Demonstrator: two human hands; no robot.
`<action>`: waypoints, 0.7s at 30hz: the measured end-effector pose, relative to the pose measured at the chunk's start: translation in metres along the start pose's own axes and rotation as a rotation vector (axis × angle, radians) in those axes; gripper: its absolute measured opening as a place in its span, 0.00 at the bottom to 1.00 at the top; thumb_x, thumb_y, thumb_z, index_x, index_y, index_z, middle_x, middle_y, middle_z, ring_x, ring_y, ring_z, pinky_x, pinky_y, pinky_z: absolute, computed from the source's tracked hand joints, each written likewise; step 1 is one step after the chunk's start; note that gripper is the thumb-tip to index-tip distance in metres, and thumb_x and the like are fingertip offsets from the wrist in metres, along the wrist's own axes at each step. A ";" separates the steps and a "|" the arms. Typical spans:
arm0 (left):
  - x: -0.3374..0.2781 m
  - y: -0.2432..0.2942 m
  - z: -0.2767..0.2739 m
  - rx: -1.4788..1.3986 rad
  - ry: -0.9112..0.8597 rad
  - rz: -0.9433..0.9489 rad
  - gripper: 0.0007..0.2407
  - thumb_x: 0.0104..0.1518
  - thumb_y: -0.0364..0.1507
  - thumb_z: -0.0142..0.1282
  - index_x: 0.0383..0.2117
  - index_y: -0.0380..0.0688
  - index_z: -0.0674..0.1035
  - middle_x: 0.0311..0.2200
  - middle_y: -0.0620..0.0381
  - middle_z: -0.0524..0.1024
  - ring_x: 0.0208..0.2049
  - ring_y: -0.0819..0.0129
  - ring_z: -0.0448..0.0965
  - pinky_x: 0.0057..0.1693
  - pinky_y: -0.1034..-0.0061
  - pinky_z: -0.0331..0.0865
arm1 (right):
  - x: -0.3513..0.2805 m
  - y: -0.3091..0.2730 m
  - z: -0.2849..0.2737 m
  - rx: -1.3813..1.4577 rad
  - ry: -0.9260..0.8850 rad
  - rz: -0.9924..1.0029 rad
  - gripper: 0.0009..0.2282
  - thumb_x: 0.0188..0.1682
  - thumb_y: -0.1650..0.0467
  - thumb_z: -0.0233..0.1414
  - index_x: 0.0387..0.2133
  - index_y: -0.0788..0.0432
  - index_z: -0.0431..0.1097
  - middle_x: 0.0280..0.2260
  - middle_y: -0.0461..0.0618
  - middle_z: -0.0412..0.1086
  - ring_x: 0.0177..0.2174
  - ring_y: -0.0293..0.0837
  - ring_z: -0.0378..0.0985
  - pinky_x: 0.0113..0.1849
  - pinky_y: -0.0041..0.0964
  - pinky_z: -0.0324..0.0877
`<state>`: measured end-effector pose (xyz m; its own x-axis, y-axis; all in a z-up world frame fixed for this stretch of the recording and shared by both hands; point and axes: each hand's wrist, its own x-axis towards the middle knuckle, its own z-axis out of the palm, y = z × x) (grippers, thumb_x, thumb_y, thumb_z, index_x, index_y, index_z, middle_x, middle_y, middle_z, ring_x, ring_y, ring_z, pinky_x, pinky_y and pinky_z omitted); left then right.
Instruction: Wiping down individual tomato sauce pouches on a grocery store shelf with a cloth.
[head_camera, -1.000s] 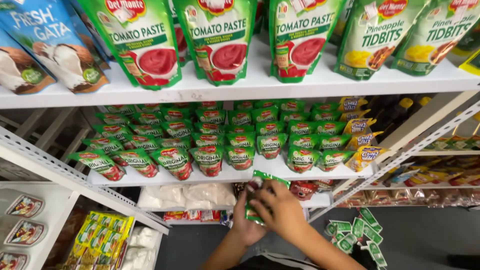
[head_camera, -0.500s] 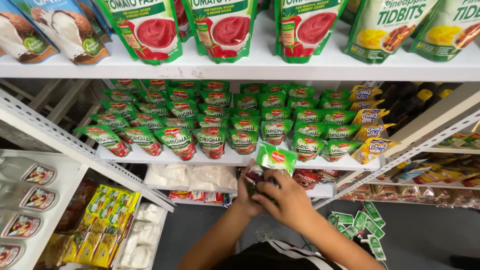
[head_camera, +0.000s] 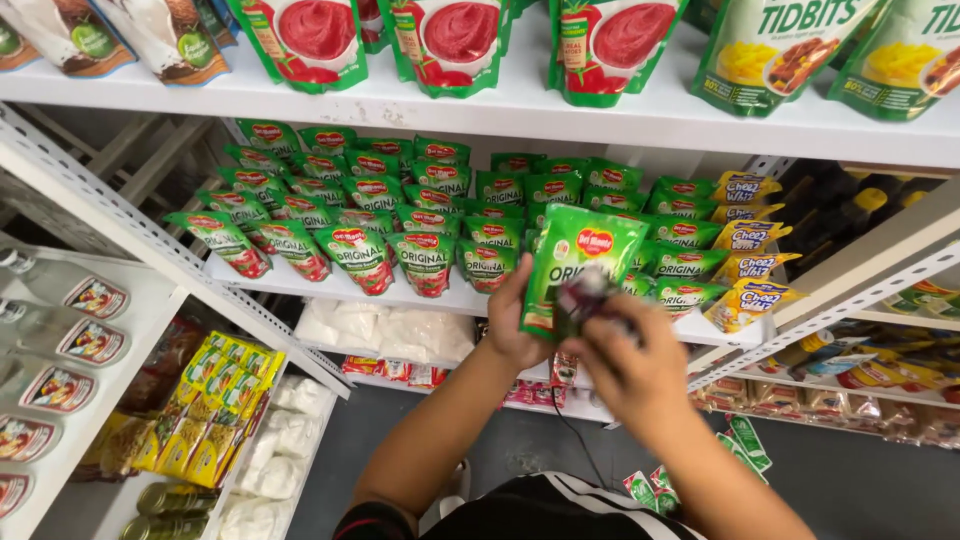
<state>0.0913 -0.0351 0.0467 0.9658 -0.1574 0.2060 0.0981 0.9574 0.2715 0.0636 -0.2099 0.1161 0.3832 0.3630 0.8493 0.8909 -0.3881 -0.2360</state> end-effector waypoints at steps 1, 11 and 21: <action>0.003 -0.001 0.006 -0.036 -0.051 -0.008 0.26 0.63 0.47 0.50 0.55 0.34 0.75 0.47 0.33 0.78 0.41 0.43 0.83 0.40 0.50 0.81 | 0.001 0.014 -0.006 -0.030 0.007 0.005 0.12 0.42 0.68 0.68 0.36 0.56 0.75 0.43 0.62 0.71 0.39 0.64 0.76 0.41 0.55 0.73; -0.009 -0.015 0.058 -0.099 0.073 -0.008 0.31 0.59 0.56 0.50 0.50 0.36 0.77 0.44 0.43 0.81 0.43 0.54 0.82 0.49 0.61 0.79 | 0.027 -0.006 -0.027 0.086 -0.111 -0.039 0.09 0.45 0.65 0.65 0.37 0.48 0.76 0.42 0.53 0.73 0.39 0.59 0.78 0.43 0.52 0.73; -0.018 -0.062 0.003 -0.174 0.225 -0.026 0.26 0.58 0.53 0.52 0.49 0.44 0.79 0.45 0.49 0.81 0.42 0.56 0.82 0.52 0.63 0.77 | 0.042 -0.010 -0.051 0.056 -0.296 -0.153 0.07 0.50 0.66 0.58 0.40 0.44 0.79 0.44 0.53 0.73 0.37 0.61 0.78 0.38 0.52 0.74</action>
<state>0.0667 -0.0921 0.0289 0.9895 -0.1435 -0.0179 0.1446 0.9840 0.1046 0.0586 -0.2337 0.1780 0.2907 0.6468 0.7051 0.9525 -0.2657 -0.1489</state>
